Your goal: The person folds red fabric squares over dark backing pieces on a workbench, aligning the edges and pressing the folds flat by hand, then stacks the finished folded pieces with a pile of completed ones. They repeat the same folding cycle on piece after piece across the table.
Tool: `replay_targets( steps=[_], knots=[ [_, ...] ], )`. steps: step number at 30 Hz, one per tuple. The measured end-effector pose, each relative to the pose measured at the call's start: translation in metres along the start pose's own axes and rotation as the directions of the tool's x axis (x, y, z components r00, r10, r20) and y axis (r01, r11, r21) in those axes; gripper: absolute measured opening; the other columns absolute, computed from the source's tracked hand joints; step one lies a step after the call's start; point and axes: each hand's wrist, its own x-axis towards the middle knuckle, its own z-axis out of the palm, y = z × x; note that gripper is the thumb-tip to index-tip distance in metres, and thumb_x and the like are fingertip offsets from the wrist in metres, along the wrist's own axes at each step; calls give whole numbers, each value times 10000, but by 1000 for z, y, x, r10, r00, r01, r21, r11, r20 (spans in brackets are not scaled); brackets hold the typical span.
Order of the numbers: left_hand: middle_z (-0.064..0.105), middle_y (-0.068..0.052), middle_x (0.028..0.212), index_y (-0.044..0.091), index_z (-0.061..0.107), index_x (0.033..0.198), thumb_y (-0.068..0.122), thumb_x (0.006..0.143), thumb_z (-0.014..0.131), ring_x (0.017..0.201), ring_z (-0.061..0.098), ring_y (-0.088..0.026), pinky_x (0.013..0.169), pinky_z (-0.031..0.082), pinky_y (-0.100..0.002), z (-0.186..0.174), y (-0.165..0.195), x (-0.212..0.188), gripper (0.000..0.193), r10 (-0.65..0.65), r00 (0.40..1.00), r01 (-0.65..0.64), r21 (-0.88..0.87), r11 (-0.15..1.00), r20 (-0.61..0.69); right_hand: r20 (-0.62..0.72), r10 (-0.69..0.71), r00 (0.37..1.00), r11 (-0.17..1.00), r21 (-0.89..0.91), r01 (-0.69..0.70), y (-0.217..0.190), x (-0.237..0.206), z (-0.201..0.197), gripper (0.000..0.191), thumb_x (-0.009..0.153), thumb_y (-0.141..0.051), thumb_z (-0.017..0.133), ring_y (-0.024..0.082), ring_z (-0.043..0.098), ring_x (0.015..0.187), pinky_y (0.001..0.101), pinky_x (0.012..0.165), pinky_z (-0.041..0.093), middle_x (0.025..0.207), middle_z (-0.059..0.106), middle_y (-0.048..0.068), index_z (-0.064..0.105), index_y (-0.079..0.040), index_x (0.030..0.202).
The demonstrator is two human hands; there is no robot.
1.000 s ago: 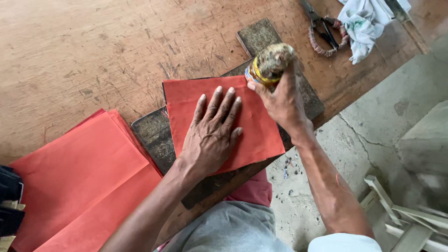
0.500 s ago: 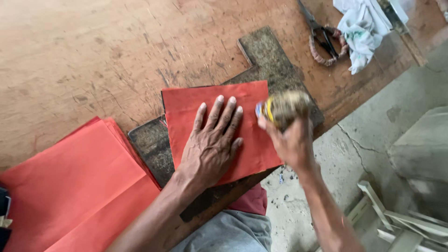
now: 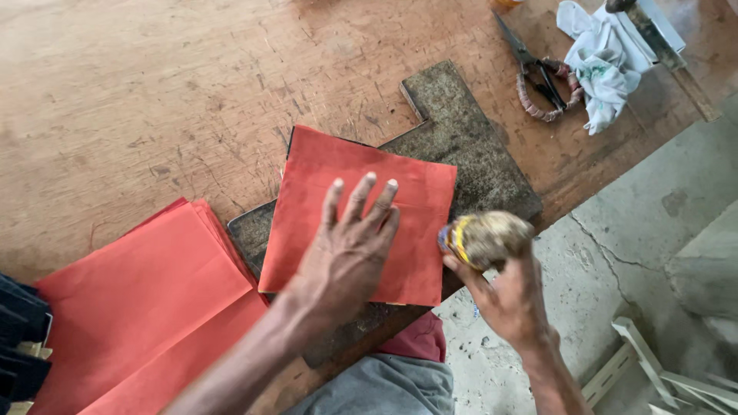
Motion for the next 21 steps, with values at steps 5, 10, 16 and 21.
replay_targets(
  steps=[5,10,16,21],
  knots=[
    [328,-272,1576,-19,436,1477,336,936,557,1490,180,-460,1182,78,-650,10,38,3,658,-65,989,30,-259,965,-129,-110,-13,994,924,378,53,-7,-11,-26,461,904,-72,764,220,684,1167,362,1013,590,1275,669,152,497,-7,1275],
    [346,-170,1618,128,516,1412,339,968,564,1568,195,-355,1259,59,-602,6,21,-22,494,37,992,-5,-257,966,120,-54,-63,997,919,386,79,-9,-4,-24,509,899,-102,778,213,662,1199,348,1046,558,1292,655,144,461,-11,1287],
    [227,-235,1646,-60,336,1527,482,926,560,1548,108,-395,1228,33,-591,16,17,-13,839,-187,980,171,-201,965,-66,45,-259,965,964,78,256,-4,34,14,458,909,-89,800,273,658,1181,388,1039,517,1289,647,147,571,-39,1303],
    [194,-207,1655,-30,301,1545,530,900,540,1548,81,-371,1225,16,-584,20,14,-13,887,-196,981,193,-189,963,3,120,-380,917,918,-72,390,-2,38,12,464,878,-125,809,308,615,1163,432,1029,488,1242,671,119,604,-61,1290]
  ],
)
